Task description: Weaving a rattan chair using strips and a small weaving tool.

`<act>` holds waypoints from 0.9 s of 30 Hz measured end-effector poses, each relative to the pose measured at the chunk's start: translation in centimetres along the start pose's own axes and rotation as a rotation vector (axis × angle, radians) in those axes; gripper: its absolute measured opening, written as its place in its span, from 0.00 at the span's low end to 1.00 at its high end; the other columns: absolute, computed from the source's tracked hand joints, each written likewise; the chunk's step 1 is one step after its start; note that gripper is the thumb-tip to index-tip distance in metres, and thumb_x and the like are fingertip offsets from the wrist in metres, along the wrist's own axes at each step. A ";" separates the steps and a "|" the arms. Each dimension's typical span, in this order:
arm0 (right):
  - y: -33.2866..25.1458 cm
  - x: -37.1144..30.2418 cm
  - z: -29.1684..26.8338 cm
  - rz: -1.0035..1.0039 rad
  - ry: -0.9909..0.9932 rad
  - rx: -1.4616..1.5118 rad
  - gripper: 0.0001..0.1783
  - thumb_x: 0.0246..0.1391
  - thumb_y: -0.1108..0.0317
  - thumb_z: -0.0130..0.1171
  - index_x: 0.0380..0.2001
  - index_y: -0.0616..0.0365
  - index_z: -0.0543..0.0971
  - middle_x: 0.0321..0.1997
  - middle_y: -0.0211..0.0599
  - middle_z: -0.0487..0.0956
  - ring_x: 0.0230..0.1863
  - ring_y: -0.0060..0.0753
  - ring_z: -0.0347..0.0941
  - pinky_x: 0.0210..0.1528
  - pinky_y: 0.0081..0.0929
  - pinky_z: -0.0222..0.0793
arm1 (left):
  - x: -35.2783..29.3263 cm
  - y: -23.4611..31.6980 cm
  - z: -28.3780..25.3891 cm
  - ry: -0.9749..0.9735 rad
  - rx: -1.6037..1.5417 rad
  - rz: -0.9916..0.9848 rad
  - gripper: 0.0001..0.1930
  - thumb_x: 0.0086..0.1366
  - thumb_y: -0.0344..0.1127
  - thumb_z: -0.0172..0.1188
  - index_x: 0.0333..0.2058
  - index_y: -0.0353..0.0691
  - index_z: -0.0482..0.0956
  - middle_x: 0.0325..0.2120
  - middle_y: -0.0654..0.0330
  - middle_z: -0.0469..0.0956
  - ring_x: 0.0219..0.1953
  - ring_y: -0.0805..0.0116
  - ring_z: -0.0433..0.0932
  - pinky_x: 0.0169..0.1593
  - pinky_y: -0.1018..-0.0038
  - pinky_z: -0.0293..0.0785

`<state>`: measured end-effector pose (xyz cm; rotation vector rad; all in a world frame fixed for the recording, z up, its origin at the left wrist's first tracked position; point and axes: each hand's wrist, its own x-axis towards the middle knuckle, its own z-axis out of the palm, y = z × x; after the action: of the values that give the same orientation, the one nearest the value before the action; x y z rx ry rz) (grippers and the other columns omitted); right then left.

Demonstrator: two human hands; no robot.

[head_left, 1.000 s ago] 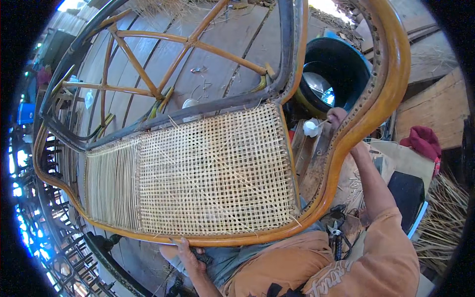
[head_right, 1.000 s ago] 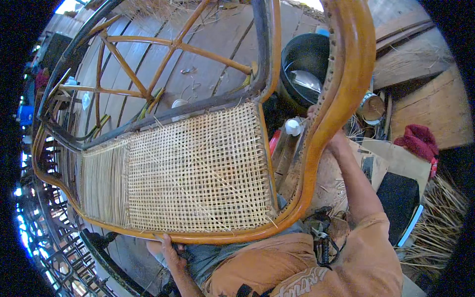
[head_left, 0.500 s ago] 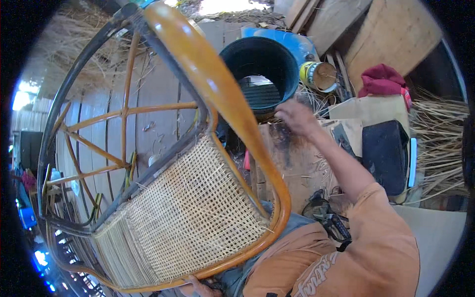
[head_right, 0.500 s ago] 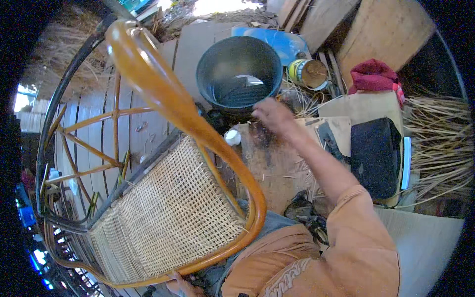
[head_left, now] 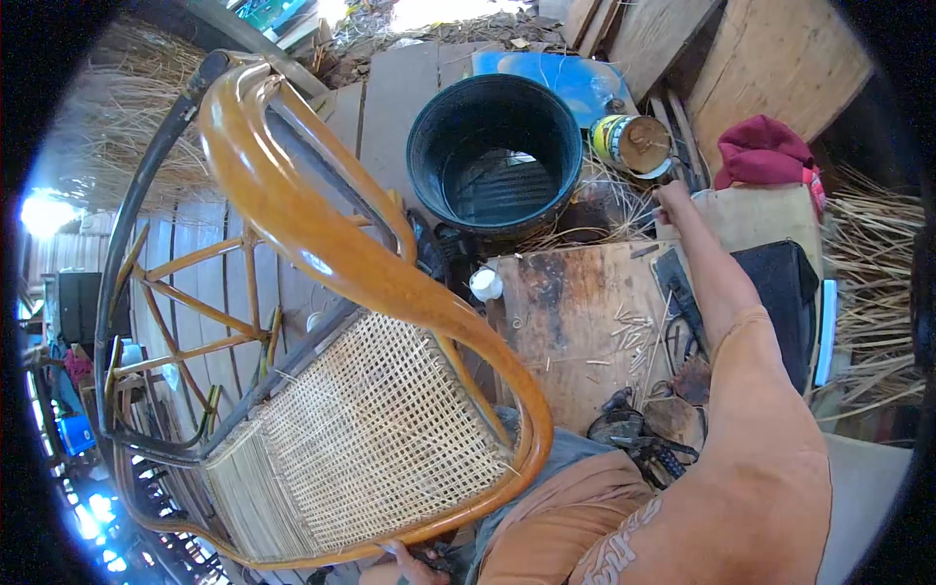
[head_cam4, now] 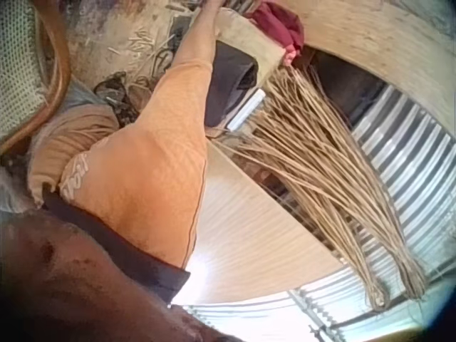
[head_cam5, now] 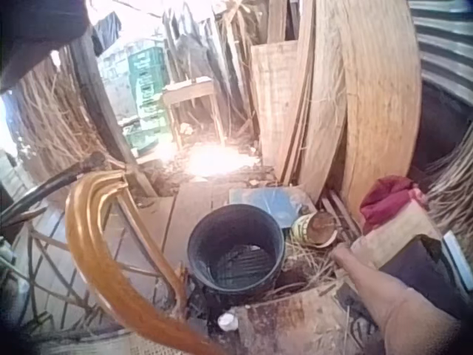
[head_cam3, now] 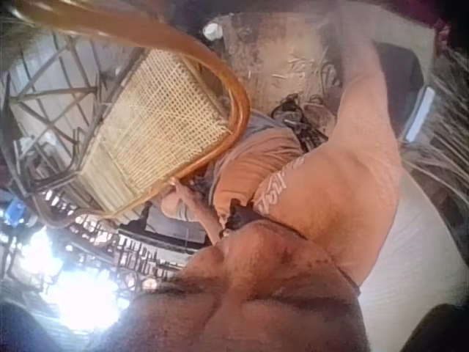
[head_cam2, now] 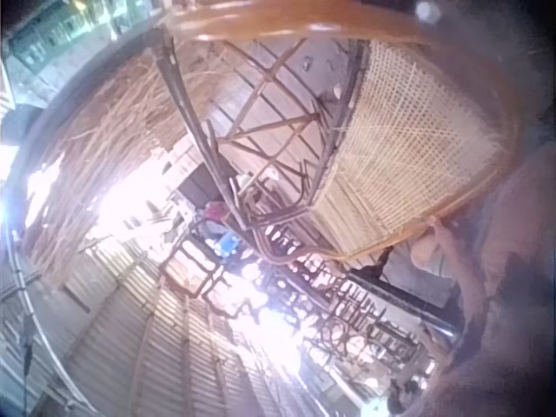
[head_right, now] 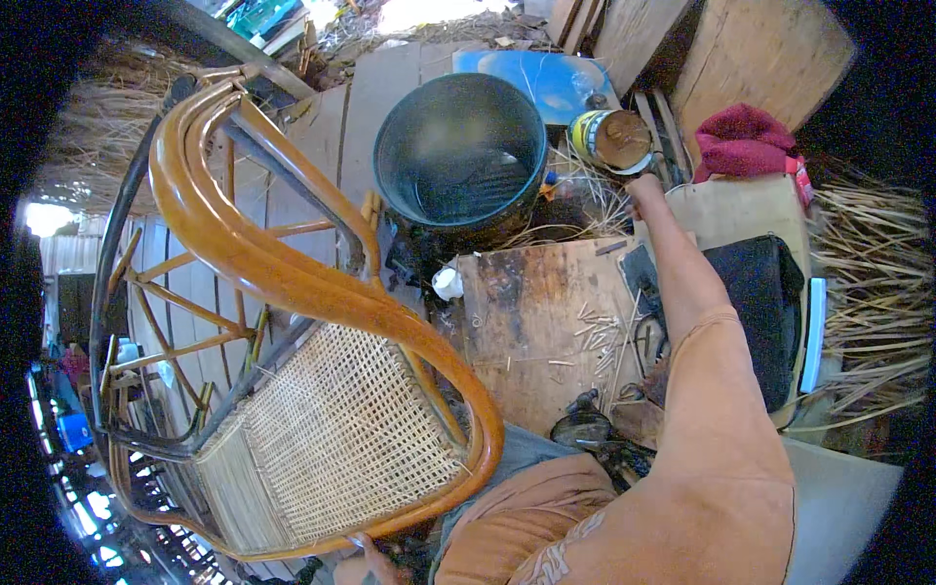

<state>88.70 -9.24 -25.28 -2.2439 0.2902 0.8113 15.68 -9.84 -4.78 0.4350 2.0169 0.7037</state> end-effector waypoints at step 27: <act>4.6 5.4 16.5 -1.513 -0.386 -1.494 0.14 0.42 0.67 0.55 0.35 0.55 0.78 0.39 0.46 0.77 0.40 0.47 0.72 0.42 0.37 0.67 | -6.5 2.7 0.5 -0.283 -0.046 -0.128 0.18 0.61 0.51 0.51 0.30 0.40 0.76 0.20 0.65 0.74 0.14 0.78 0.63 0.16 0.82 0.58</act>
<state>83.23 -0.81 -40.16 -2.2615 -2.5528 0.4571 19.49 -11.20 1.05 0.3538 1.7421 0.5741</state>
